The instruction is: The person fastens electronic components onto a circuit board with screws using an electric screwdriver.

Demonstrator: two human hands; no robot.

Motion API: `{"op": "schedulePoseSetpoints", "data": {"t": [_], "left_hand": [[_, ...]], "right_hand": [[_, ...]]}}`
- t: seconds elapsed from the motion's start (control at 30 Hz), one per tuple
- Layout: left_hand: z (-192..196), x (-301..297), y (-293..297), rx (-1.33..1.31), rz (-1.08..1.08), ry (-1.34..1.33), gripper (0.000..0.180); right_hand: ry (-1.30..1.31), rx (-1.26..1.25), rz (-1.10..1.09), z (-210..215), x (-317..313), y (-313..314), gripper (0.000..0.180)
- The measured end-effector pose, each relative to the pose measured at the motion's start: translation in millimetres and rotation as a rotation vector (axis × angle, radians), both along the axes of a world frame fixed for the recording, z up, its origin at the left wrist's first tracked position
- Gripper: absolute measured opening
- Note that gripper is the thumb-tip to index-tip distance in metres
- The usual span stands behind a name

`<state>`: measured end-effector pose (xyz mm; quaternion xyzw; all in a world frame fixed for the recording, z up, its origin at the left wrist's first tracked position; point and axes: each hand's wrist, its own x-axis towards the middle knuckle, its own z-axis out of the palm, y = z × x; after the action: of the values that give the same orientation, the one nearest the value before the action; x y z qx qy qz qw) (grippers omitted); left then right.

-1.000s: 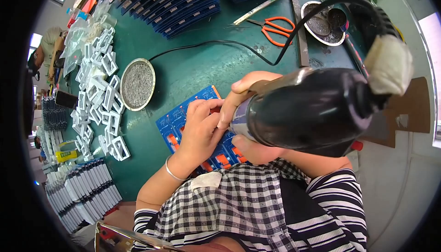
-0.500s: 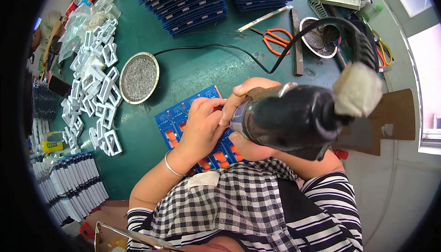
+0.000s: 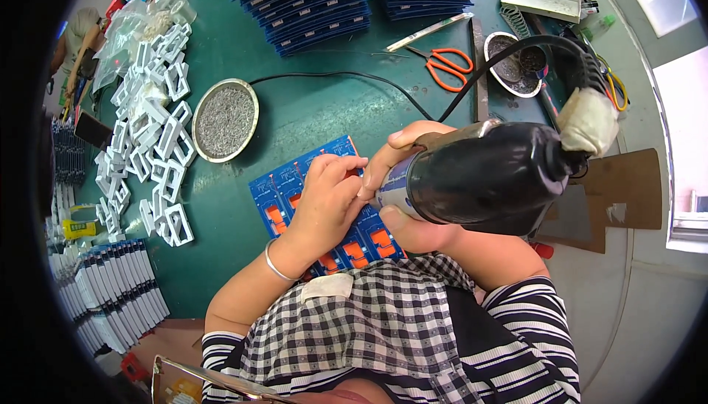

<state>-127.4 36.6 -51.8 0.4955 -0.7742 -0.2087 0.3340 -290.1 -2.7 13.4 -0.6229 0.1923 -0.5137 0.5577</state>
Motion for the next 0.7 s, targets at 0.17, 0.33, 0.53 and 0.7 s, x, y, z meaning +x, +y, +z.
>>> {"op": "schedulePoseSetpoints", "data": {"t": [0.17,0.33,0.53,0.7], "left_hand": [[-2,0,0,0.014,-0.001,0.011,0.019],[3,11,0,0.039,-0.033,0.023,0.019],[45,80,-25,-0.179,0.256,-0.082,0.013],[19,153,-46,-0.106,0.473,-0.282,0.008]], "right_hand": [[0.081,-0.126,0.069,-3,-3,-7,0.052],[0.1,-0.184,0.209,-1,2,-10,0.05],[-0.05,-0.049,0.241,-12,12,-12,0.051],[-0.02,-0.055,0.206,-15,14,-11,0.055]]}}
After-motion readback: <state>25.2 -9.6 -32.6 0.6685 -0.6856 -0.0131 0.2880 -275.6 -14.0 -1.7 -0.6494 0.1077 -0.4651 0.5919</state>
